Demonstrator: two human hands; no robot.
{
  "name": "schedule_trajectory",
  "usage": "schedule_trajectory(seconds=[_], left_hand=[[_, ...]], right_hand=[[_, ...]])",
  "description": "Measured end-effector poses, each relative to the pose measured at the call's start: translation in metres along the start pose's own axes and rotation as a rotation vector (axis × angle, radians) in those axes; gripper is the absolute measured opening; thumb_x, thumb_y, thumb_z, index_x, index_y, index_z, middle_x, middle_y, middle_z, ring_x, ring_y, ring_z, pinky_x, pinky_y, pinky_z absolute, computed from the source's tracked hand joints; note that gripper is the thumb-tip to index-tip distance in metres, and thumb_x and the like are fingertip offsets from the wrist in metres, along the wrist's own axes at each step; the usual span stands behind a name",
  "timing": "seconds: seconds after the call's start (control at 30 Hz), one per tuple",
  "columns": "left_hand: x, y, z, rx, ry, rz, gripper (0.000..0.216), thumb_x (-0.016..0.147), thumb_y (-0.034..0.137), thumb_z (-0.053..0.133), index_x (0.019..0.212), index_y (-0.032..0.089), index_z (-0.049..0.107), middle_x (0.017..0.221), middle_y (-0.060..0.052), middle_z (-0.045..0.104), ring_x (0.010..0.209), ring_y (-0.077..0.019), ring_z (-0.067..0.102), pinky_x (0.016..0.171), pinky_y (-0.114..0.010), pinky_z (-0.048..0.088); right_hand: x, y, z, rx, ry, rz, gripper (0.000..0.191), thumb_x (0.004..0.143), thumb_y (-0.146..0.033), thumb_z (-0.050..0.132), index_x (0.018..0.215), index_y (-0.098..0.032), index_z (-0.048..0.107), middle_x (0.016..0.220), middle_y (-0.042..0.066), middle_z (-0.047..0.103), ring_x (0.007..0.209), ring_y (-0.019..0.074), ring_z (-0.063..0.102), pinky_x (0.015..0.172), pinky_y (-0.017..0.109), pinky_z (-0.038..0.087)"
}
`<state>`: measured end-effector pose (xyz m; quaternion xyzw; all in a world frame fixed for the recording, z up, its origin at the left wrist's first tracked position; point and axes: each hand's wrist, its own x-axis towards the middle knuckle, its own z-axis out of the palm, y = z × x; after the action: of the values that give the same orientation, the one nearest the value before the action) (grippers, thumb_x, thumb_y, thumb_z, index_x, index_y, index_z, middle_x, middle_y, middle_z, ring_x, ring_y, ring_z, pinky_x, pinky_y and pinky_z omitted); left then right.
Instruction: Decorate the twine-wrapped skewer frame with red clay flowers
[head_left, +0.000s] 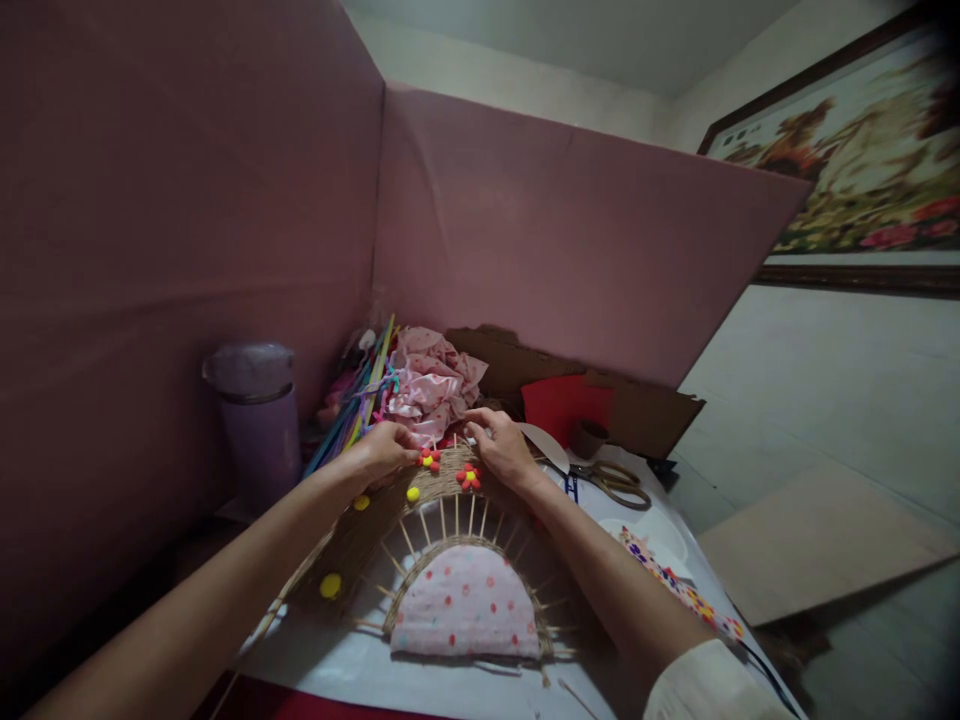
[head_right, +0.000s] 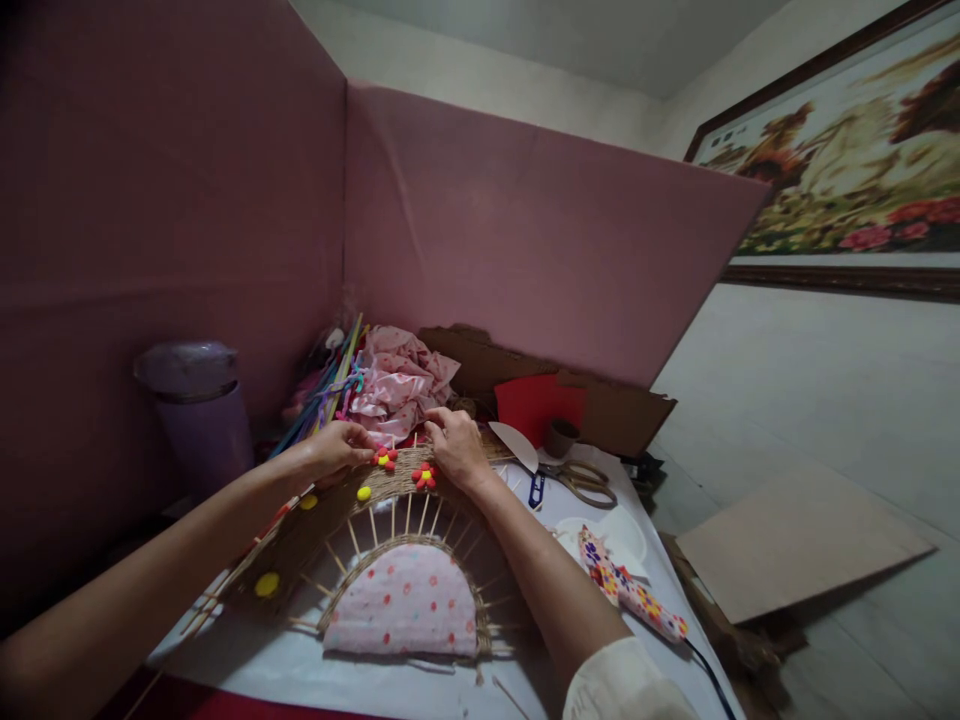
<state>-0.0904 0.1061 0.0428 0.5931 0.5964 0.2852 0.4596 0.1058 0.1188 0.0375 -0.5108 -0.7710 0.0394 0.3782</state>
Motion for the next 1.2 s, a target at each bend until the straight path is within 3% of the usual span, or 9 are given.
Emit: schedule_trajectory(seconds=[0.27, 0.4, 0.9, 1.2], left_hand=[[-0.009, 0.003, 0.001, -0.050, 0.009, 0.017, 0.011, 0.078, 0.023, 0.062, 0.076, 0.014, 0.057, 0.029, 0.012, 0.029, 0.023, -0.0033, 0.023, 0.033, -0.018, 0.011], [-0.010, 0.000, 0.002, -0.092, 0.005, 0.029, 0.013, 0.079, 0.027, 0.060, 0.077, 0.015, 0.055, 0.028, 0.013, 0.028, 0.023, -0.0039, 0.022, 0.033, -0.017, 0.012], [-0.009, -0.012, 0.000, -0.203, -0.008, 0.083, 0.019, 0.075, 0.032, 0.063, 0.071, 0.017, 0.052, 0.029, 0.013, 0.028, 0.023, -0.0030, 0.020, 0.032, -0.016, 0.010], [-0.011, -0.012, 0.001, -0.229, -0.003, 0.111, 0.016, 0.075, 0.031, 0.059, 0.078, 0.016, 0.053, 0.030, 0.013, 0.029, 0.024, -0.0036, 0.019, 0.032, -0.016, 0.010]], right_hand=[[-0.025, 0.002, -0.023, -0.024, 0.069, -0.049, 0.016, 0.084, -0.019, 0.050, 0.088, -0.020, 0.066, 0.087, 0.005, 0.065, 0.089, 0.0195, 0.055, 0.080, 0.032, 0.041], [-0.045, 0.003, -0.027, -0.100, 0.059, -0.167, 0.019, 0.080, -0.011, 0.051, 0.087, -0.020, 0.066, 0.085, 0.005, 0.063, 0.091, 0.0210, 0.051, 0.083, 0.036, 0.038], [-0.078, -0.005, -0.021, -0.354, 0.025, -0.234, 0.035, 0.079, -0.009, 0.052, 0.106, -0.028, 0.064, 0.116, 0.008, 0.052, 0.115, 0.0259, 0.036, 0.093, 0.043, 0.032], [-0.081, -0.007, -0.021, -0.437, -0.018, -0.301, 0.044, 0.072, -0.004, 0.053, 0.109, -0.024, 0.063, 0.120, 0.010, 0.052, 0.118, 0.0285, 0.034, 0.096, 0.046, 0.030]])
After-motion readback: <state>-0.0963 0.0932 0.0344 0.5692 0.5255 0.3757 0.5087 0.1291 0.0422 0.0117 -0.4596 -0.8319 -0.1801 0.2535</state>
